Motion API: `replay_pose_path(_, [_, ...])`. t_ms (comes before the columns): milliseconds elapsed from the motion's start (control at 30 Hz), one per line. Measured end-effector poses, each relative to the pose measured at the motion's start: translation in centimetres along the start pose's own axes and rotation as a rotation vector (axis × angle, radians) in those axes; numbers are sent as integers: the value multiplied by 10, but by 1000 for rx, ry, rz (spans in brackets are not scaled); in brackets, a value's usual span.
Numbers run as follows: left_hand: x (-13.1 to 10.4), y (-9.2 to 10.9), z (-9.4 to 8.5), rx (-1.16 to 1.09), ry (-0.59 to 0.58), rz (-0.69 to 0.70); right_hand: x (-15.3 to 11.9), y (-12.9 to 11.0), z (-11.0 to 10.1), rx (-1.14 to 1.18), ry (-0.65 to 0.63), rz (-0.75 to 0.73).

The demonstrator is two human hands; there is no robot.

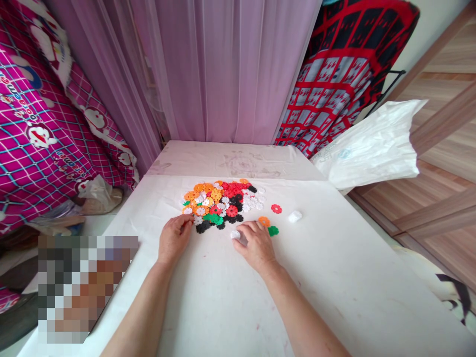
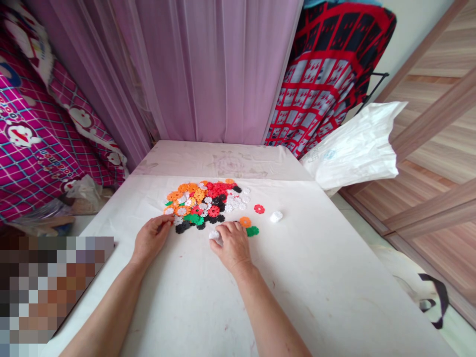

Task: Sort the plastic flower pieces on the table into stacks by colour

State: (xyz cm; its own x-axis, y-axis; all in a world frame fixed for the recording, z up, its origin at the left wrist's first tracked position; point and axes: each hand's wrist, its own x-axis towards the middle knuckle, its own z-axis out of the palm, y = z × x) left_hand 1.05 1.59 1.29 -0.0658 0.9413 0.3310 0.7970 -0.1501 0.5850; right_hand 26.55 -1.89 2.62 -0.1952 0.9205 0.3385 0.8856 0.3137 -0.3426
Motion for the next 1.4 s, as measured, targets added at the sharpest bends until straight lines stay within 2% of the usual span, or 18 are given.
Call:
replay_pose_path(267, [0,0,-1,-1,10,2,2,-11,4,-126,-22,71])
replay_pose_path(867, [0,1,-2,-4,-2,-9,1,-10,6,-111,-18,90])
replay_pose_path(1000, [1,2,-2,-12,-4,-6,13,6,2,-106,21,80])
replay_pose_path(1133, [1,1,-2,-12,6,-11,44,31,-4,-186,41,115])
replay_pose_path(1267, [0,1,-1,-2,14,-4,69,47,-7,-244,-50,95])
replay_pose_path(1400, [0,2,-2,0,11,1,75,50,-5,-238,-128,81])
